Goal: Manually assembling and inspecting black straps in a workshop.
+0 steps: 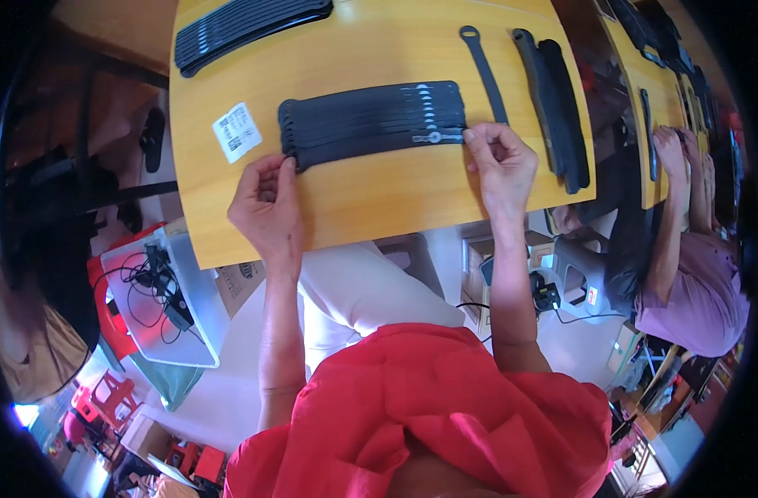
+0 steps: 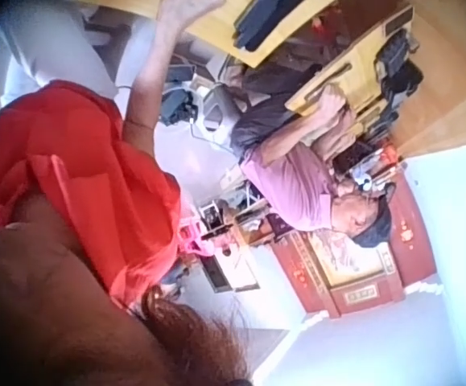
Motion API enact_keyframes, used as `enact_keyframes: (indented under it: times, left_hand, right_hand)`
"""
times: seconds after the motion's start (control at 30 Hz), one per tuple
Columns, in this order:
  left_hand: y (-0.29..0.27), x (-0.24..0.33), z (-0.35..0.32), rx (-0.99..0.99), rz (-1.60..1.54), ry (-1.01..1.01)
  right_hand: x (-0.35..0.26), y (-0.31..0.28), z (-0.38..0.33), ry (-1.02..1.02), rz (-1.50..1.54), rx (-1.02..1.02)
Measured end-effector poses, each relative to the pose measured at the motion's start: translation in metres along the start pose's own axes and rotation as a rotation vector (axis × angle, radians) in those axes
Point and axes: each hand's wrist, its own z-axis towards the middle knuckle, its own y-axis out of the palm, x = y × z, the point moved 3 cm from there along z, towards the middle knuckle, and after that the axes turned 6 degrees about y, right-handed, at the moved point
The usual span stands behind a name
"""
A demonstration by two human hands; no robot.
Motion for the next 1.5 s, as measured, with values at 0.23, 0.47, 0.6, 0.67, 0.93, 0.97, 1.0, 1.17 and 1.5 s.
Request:
enact_keyframes:
  times: [0.23, 0.47, 0.6, 0.67, 0.93, 0.97, 1.0, 1.17, 1.5]
  left_hand:
    - [-0.001, -0.002, 0.0, -0.013, -0.023, 0.008]
    - [0.001, -0.002, 0.0, -0.018, -0.001, 0.009]
    - [0.001, 0.0, 0.0, -0.016, 0.036, 0.011]
    - [0.001, 0.001, 0.0, -0.014, 0.041, 0.011]
    - [0.002, 0.004, 0.0, -0.016, 0.062, 0.017]
    - [0.001, 0.004, 0.0, -0.016, 0.064, 0.016]
    - [0.001, 0.004, 0.0, -0.019, 0.067, 0.02]
    - [0.004, 0.007, 0.0, -0.026, 0.123, 0.045]
    - [0.004, 0.005, 0.001, 0.005, 0.139, 0.062]
  right_hand:
    - [-0.001, -0.001, 0.0, 0.005, -0.019, -0.015]
    - [-0.001, -0.002, 0.001, 0.013, -0.057, 0.001]
    - [-0.002, 0.0, 0.001, 0.007, -0.06, 0.004]
    - [-0.002, 0.0, 0.001, 0.004, -0.063, 0.011]
    - [0.003, -0.001, 0.0, -0.122, -0.241, 0.032]
    - [0.002, -0.001, 0.0, -0.12, -0.241, 0.031]
    - [0.001, -0.001, -0.001, -0.131, -0.255, 0.034]
    - [-0.007, 0.0, -0.002, -0.141, -0.272, 0.073]
    - [-0.006, 0.0, 0.0, -0.181, -0.308, 0.08]
